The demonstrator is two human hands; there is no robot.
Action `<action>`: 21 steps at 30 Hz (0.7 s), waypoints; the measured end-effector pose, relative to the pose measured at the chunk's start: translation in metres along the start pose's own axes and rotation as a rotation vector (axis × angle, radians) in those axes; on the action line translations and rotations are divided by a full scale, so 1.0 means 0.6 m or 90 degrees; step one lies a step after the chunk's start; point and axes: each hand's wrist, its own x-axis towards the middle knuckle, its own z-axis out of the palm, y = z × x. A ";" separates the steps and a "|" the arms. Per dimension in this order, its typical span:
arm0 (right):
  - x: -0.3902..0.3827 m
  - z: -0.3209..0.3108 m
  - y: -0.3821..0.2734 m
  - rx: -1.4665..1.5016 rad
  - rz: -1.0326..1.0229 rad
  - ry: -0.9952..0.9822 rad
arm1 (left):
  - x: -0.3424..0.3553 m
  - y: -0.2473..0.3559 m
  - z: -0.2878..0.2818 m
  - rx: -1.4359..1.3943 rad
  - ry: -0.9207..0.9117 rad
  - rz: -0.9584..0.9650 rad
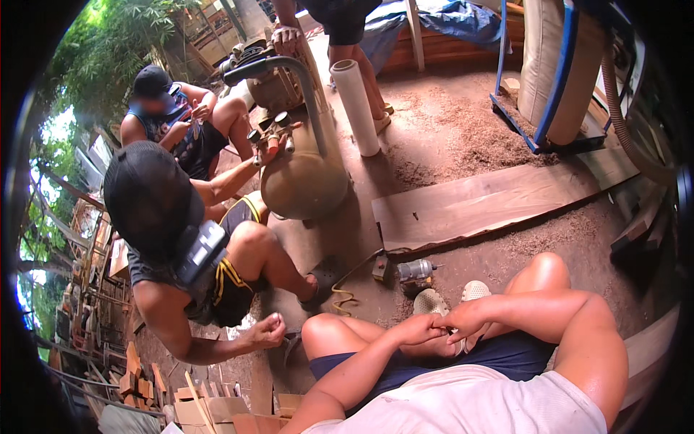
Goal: The recorder uses pliers to repair or assemble a small mechanical part, likely a carburetor or pressure switch, while being assisted and observed by several people in a workshop.
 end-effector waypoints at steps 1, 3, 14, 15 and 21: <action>-0.002 -0.002 -0.001 -0.002 0.003 0.007 | 0.001 0.002 -0.003 -0.005 -0.003 0.003; -0.007 -0.006 -0.007 -0.004 0.004 0.011 | -0.001 0.008 -0.005 -0.017 -0.001 0.007; -0.008 -0.005 -0.010 0.002 0.005 0.004 | -0.003 0.019 -0.009 -0.007 -0.023 -0.003; -0.008 -0.004 -0.009 0.002 0.005 0.002 | -0.003 0.018 -0.009 -0.008 -0.021 -0.003; -0.005 -0.007 -0.008 0.013 0.007 -0.012 | -0.002 0.007 -0.009 -0.032 -0.037 0.007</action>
